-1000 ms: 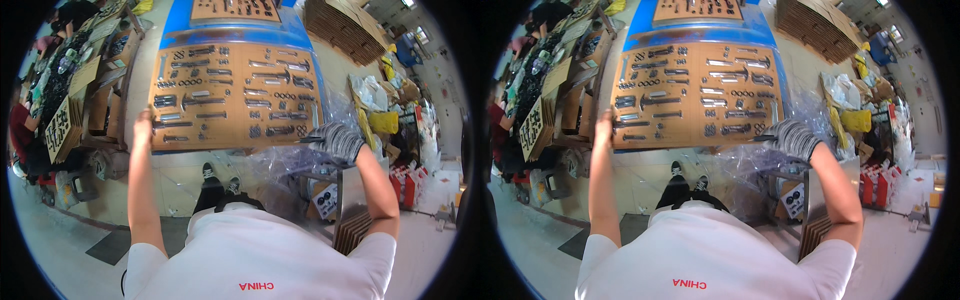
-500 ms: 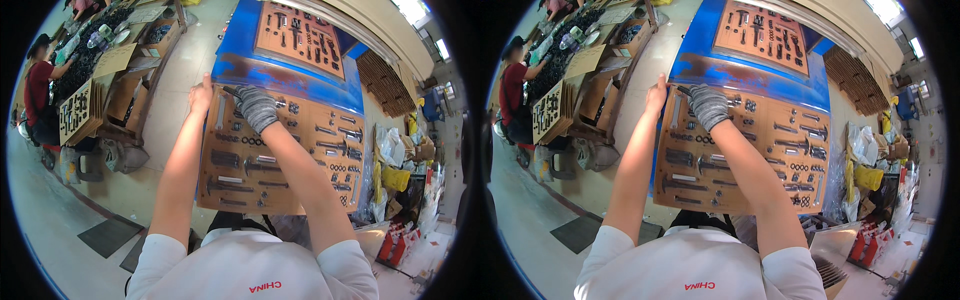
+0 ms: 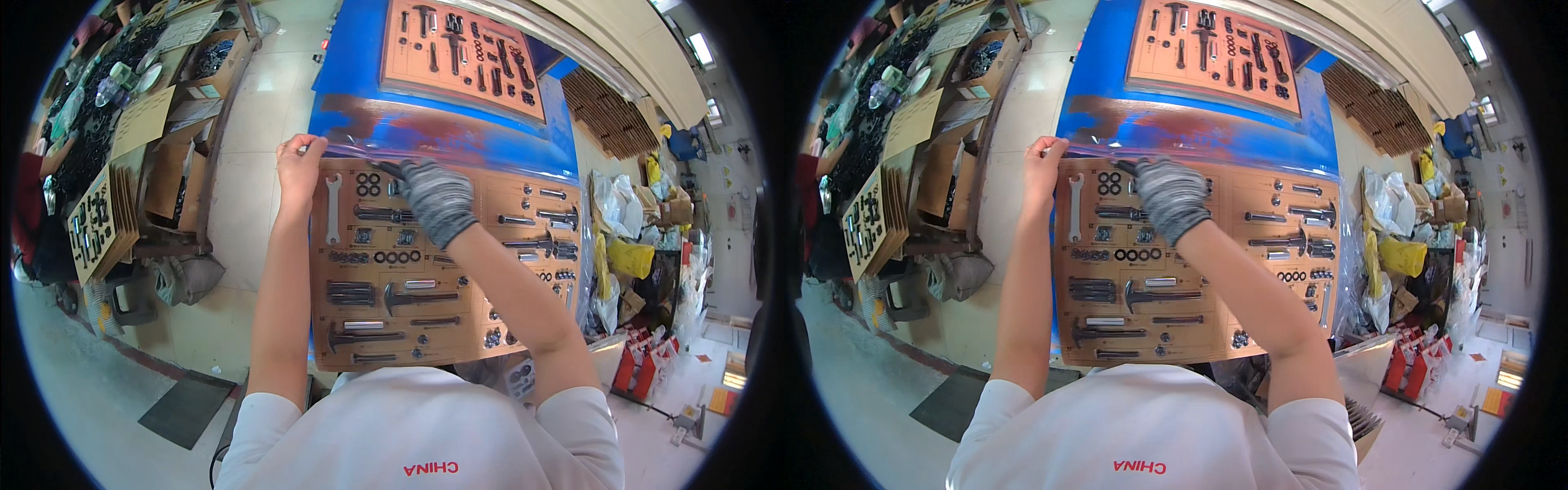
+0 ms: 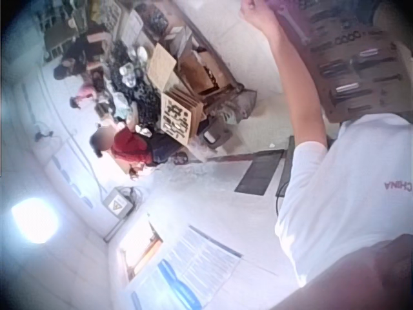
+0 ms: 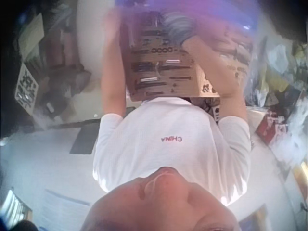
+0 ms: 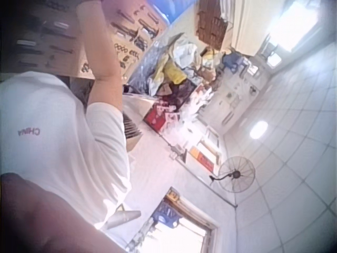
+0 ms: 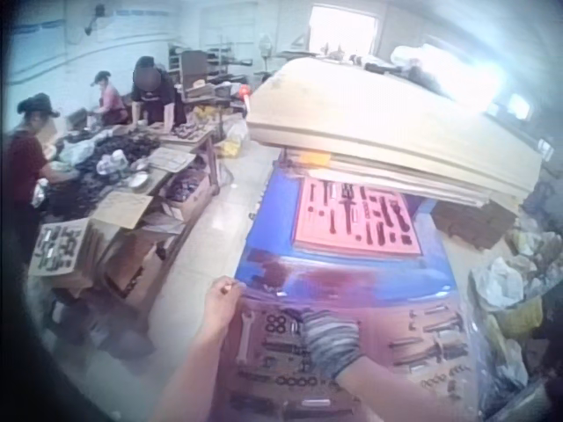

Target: The person arranges metal tools and hardware onto a cardboard backing, covers the set with a clear plastic sheet, and uses a heat-sealing machine to enclose the kit. The person repeats this process for multiple tool sets.

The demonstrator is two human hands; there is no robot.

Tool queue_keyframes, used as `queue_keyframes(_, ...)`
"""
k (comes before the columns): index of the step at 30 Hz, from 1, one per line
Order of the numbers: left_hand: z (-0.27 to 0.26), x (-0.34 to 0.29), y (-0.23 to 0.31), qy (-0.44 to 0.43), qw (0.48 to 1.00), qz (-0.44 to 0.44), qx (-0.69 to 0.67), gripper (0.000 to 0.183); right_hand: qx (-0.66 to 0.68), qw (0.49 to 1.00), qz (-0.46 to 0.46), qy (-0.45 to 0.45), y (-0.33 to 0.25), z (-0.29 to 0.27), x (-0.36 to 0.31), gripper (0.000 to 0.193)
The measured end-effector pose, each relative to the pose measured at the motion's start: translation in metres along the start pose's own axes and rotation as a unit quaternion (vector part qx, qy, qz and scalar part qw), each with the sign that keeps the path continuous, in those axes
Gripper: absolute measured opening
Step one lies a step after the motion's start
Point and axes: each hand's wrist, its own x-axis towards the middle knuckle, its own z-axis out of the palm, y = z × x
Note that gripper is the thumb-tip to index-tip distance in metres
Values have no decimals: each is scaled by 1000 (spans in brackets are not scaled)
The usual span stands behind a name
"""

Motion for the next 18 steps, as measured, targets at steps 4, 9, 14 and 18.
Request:
queue_keyframes(4, 3, 5, 18, 4, 999, 28, -22, 15, -47, 998, 50, 8, 79, -2, -35, 23)
queue_keyframes(9, 5, 12, 27, 27, 996, 55, -65, 16, -53, 984, 161, -54, 152, -30, -72, 29)
queue_keyframes(14, 7, 6, 30, 25, 976, 115, -182, 10, -50, 987, 153, -28, 198, -17, -96, 32)
queue_keyframes(18, -7, 7, 20, 71, 987, 56, -135, 8, -68, 973, 217, -43, 302, -29, -142, 30)
